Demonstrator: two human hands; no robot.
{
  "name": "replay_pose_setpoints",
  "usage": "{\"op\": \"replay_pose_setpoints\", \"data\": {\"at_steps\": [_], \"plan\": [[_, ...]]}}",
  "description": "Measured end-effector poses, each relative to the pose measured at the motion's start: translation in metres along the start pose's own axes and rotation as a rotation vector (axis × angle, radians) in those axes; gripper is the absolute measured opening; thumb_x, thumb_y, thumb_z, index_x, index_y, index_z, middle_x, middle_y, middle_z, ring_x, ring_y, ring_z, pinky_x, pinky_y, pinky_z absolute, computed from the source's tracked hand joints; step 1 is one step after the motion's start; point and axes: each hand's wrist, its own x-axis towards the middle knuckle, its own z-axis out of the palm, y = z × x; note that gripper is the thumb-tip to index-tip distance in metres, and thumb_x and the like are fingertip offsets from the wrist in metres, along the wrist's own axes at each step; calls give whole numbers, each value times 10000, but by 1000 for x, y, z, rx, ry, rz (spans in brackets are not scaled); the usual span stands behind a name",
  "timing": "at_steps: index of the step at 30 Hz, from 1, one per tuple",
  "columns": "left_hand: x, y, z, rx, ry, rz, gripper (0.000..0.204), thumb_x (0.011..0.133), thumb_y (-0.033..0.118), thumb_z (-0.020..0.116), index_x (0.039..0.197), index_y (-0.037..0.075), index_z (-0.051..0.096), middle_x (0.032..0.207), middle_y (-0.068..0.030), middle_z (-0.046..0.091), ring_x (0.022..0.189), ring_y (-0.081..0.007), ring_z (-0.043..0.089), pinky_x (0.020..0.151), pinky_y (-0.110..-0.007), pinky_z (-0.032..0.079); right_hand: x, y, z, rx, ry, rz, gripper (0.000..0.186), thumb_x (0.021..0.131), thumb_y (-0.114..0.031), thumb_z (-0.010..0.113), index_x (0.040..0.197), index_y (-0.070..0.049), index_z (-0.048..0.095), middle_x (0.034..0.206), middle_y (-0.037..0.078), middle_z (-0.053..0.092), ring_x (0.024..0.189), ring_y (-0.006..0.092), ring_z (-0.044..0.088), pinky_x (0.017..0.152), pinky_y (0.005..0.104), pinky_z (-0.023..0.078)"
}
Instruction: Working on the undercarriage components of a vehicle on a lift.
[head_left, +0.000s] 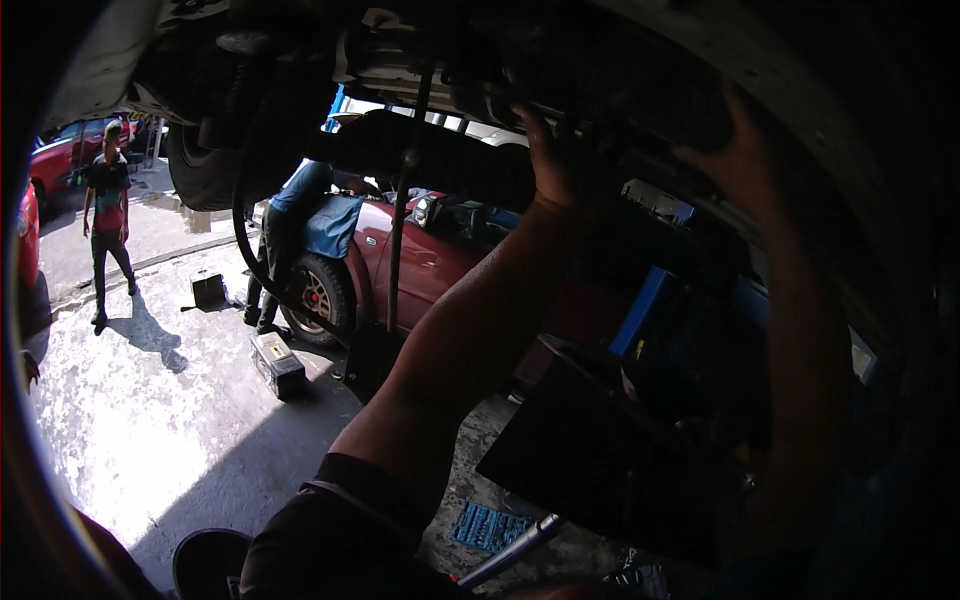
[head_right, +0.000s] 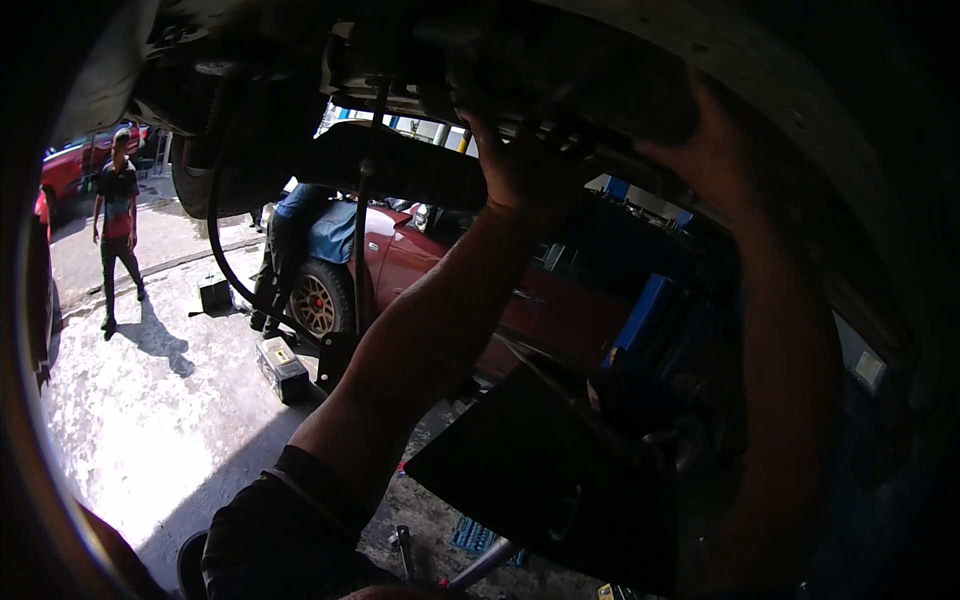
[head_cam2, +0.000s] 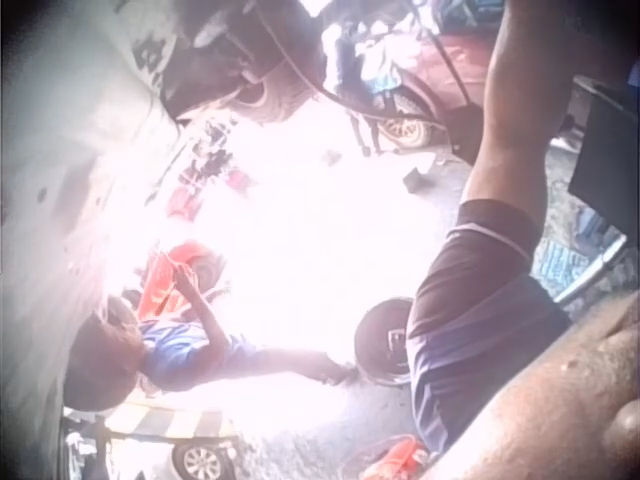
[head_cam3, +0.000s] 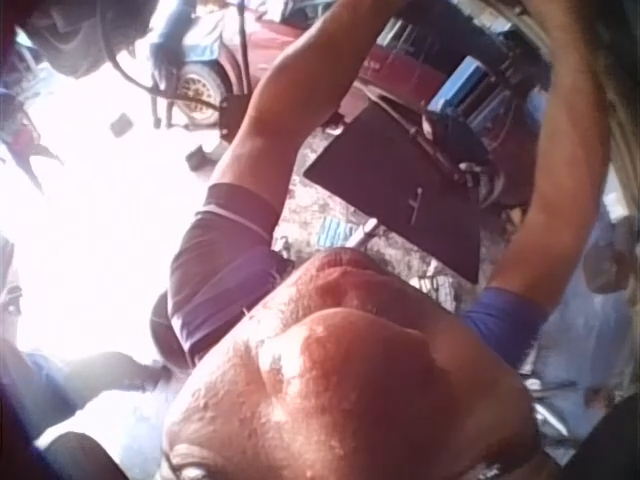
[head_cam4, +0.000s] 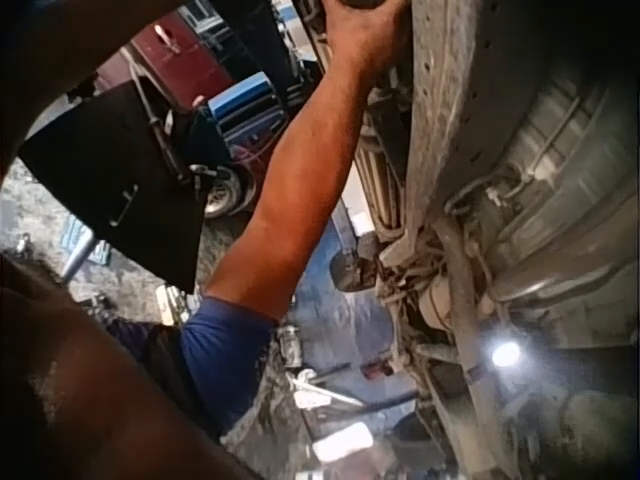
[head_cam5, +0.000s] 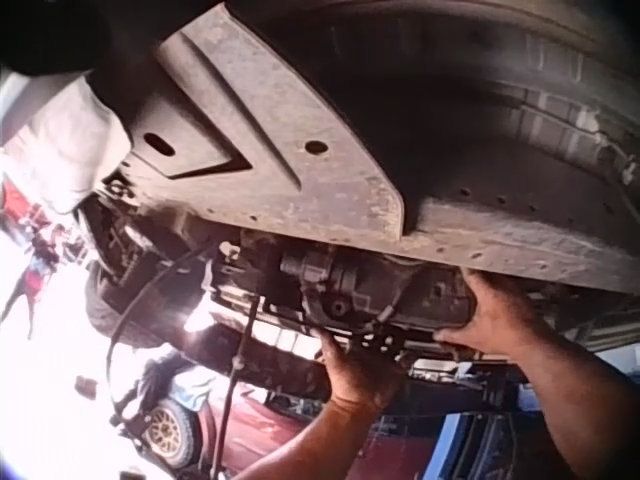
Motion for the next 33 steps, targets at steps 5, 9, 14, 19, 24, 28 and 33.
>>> {"op": "replay_pose_setpoints", "data": {"at_steps": [5,9,14,19,24,28,33], "plan": [[-4,0,7,-10,36,30,1135,673,920,422,1483,145,250,1451,-174,303,1346,-432,292,1062,-700,224,-1,4,7,-169,119,-100,1046,651,-396,868,1492,-161,292,1410,197,470,1304,359,461,1066,421,411],[-7,1,14,-24,10,27,1157,670,924,414,1512,161,195,1517,-168,231,1392,-439,218,1081,-694,186,0,13,12,-256,216,-210,1061,651,-408,865,1501,-201,265,1398,204,476,1279,375,481,1040,438,431],[-10,8,10,-104,-42,-51,1146,665,927,418,1519,196,195,1526,-138,241,1394,-401,233,1059,-671,239,-1,12,11,-243,217,-229,1062,655,-413,860,1502,-219,250,1412,202,456,1275,370,487,1029,451,435],[-12,6,22,79,28,14,1148,660,944,379,1520,207,188,1537,-145,205,1394,-438,200,1055,-696,213,-7,5,12,-300,106,-60,1072,661,-405,853,1513,-204,234,1450,194,409,1314,366,437,1071,439,393],[-4,10,21,235,-54,38,1126,689,942,322,1533,220,138,1566,-156,137,1418,-474,127,1077,-708,156,-6,10,15,-369,165,-177,1098,644,-360,865,1517,-161,229,1454,184,405,1312,360,436,1086,431,376],[4,7,21,155,7,57,1099,712,929,311,1531,219,131,1559,-163,153,1417,-469,137,1077,-706,162,-6,13,14,-427,180,-172,1098,639,-362,866,1514,-154,236,1417,195,439,1289,369,454,1070,447,385],[12,4,8,133,48,58,1075,717,918,339,1523,232,152,1554,-163,153,1419,-462,135,1076,-706,164,-8,19,19,-439,207,-218,1117,626,-374,871,1516,-158,230,1394,211,455,1272,398,460,1053,481,390]]}}
